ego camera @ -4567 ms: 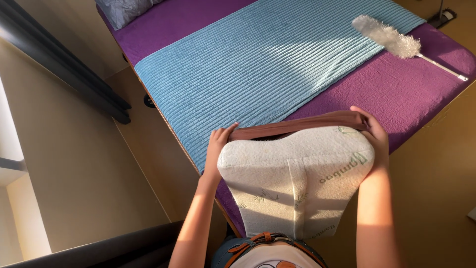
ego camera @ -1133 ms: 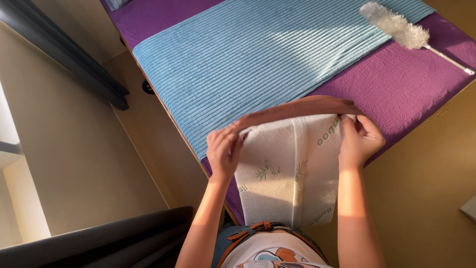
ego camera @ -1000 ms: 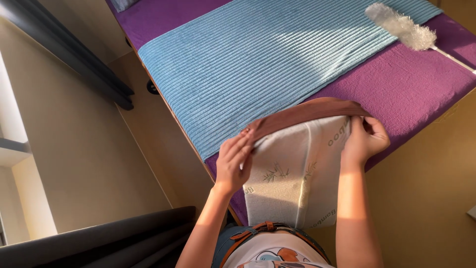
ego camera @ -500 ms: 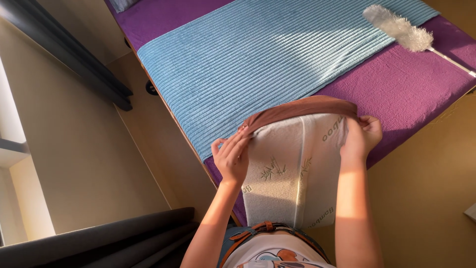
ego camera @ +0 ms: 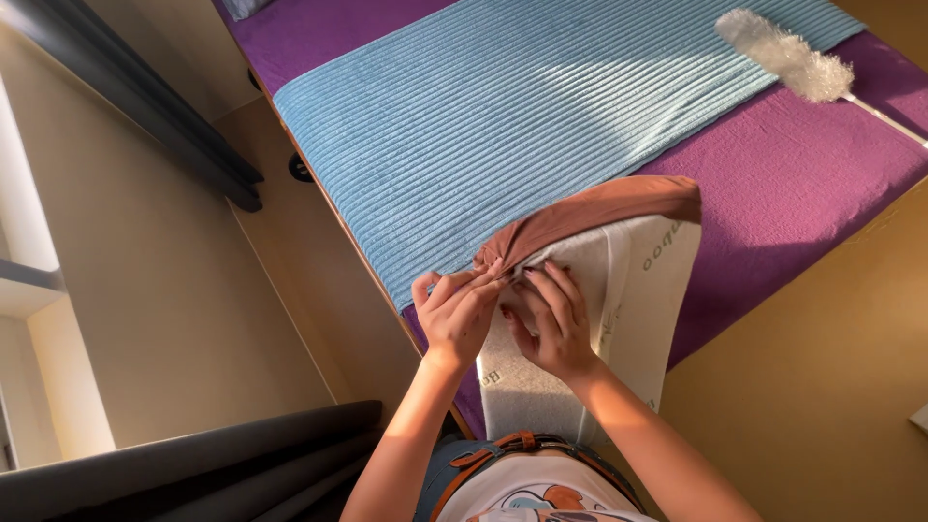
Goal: The person dusts a gray pillow with a duster, then places it on the bed. They then pick up a white pillow and a brown pillowcase, and proceed to put the case onto the pillow.
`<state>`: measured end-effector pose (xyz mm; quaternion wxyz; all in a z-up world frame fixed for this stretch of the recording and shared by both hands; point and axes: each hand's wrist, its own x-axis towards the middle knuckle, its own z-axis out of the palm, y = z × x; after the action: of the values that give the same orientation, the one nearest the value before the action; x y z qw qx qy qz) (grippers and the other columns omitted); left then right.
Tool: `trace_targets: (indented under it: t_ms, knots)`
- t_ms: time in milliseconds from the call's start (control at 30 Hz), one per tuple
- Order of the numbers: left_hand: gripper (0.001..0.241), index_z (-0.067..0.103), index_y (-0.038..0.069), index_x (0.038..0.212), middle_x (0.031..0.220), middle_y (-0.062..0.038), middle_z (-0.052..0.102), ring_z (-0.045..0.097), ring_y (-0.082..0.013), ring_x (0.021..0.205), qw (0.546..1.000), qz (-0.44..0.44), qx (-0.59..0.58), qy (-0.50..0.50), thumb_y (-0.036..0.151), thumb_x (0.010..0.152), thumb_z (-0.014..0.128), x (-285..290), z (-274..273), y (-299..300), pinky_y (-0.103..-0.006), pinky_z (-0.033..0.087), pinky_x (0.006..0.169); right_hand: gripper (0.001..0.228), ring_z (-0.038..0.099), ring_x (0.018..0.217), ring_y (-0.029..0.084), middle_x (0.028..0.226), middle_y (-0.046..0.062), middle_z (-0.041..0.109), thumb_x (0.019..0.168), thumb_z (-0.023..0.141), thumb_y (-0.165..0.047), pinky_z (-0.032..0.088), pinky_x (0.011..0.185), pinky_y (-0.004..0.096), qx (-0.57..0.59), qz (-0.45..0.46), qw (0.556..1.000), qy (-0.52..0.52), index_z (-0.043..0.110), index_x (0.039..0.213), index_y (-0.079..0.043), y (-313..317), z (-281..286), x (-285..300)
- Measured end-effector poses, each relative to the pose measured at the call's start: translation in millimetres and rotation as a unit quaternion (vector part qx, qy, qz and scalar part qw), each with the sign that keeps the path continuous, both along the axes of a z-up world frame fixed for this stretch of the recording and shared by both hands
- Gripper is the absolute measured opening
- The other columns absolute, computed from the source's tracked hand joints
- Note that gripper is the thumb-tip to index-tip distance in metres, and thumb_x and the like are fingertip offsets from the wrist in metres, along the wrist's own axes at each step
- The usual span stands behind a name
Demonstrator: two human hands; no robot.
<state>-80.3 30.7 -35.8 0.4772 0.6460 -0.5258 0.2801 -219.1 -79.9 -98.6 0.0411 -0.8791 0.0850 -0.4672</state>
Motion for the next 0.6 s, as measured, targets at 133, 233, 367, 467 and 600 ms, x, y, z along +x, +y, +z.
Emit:
trace_targets:
  t_ms: [133,233,367,467,600]
  knots:
    - [0.031,0.074,0.005,0.114,0.104,0.006,0.08,0.064,-0.0093,0.085,0.987,-0.051,0.044,0.145,0.014,0.086,0.084,0.9,10.4,12.0,-0.0324,0.038,0.087,0.041,0.046,0.141,0.041,0.143,0.02,0.056,0.103,0.061,-0.027,0.033,0.121,0.058,-0.013,-0.008,1.0,-0.017,0.065,0.13,0.004,1.6,-27.6,3.1]
    - [0.016,0.08,0.017,0.103,0.096,0.008,0.077,0.066,-0.007,0.087,0.994,-0.036,0.061,0.089,0.012,0.088,0.081,-8.0,23.1,17.2,-0.0307,0.039,0.087,0.041,0.046,0.14,0.044,0.142,0.024,0.058,0.104,0.054,-0.024,0.032,0.12,0.06,-0.044,-0.02,0.999,0.004,0.065,0.13,0.006,0.8,-27.4,7.6]
    - [0.019,0.077,0.013,0.112,0.111,0.006,0.078,0.068,-0.0066,0.1,0.998,0.013,0.047,-0.043,0.012,0.093,0.074,-18.1,34.8,25.1,-0.0294,0.041,0.091,0.037,0.047,0.139,0.045,0.14,0.026,0.058,0.104,0.053,-0.018,0.033,0.12,0.061,-0.055,-0.01,0.998,0.005,0.064,0.129,0.007,-3.3,-29.6,12.6]
    - [0.022,0.078,0.013,0.113,0.121,0.002,0.077,0.069,-0.008,0.109,0.994,0.008,0.077,-0.073,0.013,0.094,0.068,-22.3,28.9,28.0,-0.0279,0.042,0.089,0.035,0.049,0.137,0.047,0.139,0.027,0.058,0.103,0.054,-0.015,0.036,0.119,0.062,-0.041,0.003,0.999,-0.001,0.063,0.128,0.007,-6.4,-25.6,18.3]
    - [0.027,0.075,0.012,0.117,0.126,0.001,0.075,0.068,-0.0102,0.114,0.99,-0.019,0.103,-0.089,0.011,0.091,0.068,-29.8,13.5,30.0,-0.029,0.046,0.089,0.041,0.052,0.134,0.044,0.139,0.025,0.059,0.1,0.058,-0.022,0.037,0.116,0.059,0.031,0.022,0.998,0.057,0.062,0.132,0.004,-11.9,-17.4,31.1]
